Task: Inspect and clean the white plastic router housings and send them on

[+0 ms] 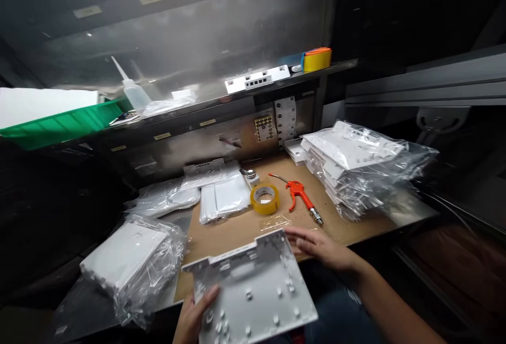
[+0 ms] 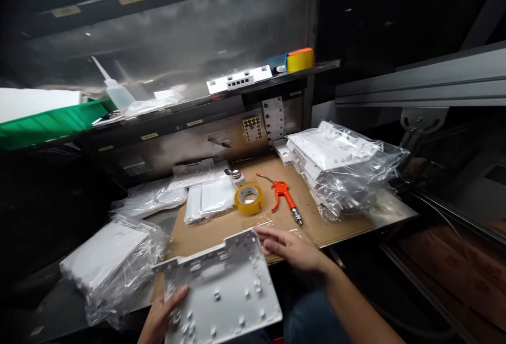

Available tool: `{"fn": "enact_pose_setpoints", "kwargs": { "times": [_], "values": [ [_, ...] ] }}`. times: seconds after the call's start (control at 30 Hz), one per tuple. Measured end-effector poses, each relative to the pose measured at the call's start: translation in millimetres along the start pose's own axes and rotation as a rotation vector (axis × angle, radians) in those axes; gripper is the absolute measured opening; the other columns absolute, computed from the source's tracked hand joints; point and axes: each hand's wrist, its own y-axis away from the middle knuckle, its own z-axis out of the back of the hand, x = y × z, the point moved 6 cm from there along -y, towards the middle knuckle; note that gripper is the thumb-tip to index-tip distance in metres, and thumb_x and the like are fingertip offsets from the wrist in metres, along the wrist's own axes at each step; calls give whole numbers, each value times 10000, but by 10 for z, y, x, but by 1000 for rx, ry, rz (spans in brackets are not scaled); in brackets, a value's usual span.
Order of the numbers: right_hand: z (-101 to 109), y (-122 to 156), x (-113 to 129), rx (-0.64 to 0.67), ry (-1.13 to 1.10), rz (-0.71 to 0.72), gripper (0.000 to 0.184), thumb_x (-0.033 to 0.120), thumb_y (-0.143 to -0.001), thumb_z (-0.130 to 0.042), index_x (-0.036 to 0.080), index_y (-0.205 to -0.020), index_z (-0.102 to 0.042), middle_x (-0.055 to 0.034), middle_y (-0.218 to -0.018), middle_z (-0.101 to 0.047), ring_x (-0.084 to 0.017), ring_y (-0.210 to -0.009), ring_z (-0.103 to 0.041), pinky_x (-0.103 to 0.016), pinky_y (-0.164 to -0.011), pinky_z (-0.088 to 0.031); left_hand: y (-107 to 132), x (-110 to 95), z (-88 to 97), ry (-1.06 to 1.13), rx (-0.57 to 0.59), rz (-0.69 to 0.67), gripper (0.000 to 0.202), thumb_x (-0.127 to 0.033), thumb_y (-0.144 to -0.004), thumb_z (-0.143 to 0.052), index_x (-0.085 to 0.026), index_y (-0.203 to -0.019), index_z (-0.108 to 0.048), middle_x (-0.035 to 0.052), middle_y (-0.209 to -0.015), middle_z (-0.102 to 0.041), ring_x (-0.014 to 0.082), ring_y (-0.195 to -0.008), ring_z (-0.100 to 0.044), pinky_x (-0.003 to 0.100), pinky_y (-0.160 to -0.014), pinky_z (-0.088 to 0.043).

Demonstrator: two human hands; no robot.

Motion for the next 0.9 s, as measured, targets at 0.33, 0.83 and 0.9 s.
{"fn": "enact_pose_setpoints", "kwargs": {
  "times": [0.33,0.83,0.9],
  "values": [
    [397,820,-758,-298,-781,-214,327,442,-827,-847,208,-1049,-794,-92,-1064,-813,-252,-996,-782,-306,-855,-636,-601,-712,-1523,-692,400,-487,802,-787,-958,-255,-177,-999,-775,141,-1010,-782,309,-935,-723,438,-848,-593],
    [719,945,-853,-668,-939,-125,378,386,-798,-879,201,-1108,-765,-96,-1164,-797,-303,-1123,-751,-360,-898,-662,-1528,-1322,-1021,-1107,-241,-1023,270,-392,-964,-473,-192,-1083,-612,196,-1071,-734,386,-1101,-615,503,-919,-448],
    [709,943,-872,-673,-945,-126,392,387,-792,-883,203,-1117,-762,-98,-1156,-799,-303,-1119,-752,-361,-896,-662,-1585,-1378,-975,-1069,-211,-981,283,-415,-920,-552,-211,-1116,-565,159,-1062,-764,373,-1106,-646,479,-898,-464]
  ]
}}
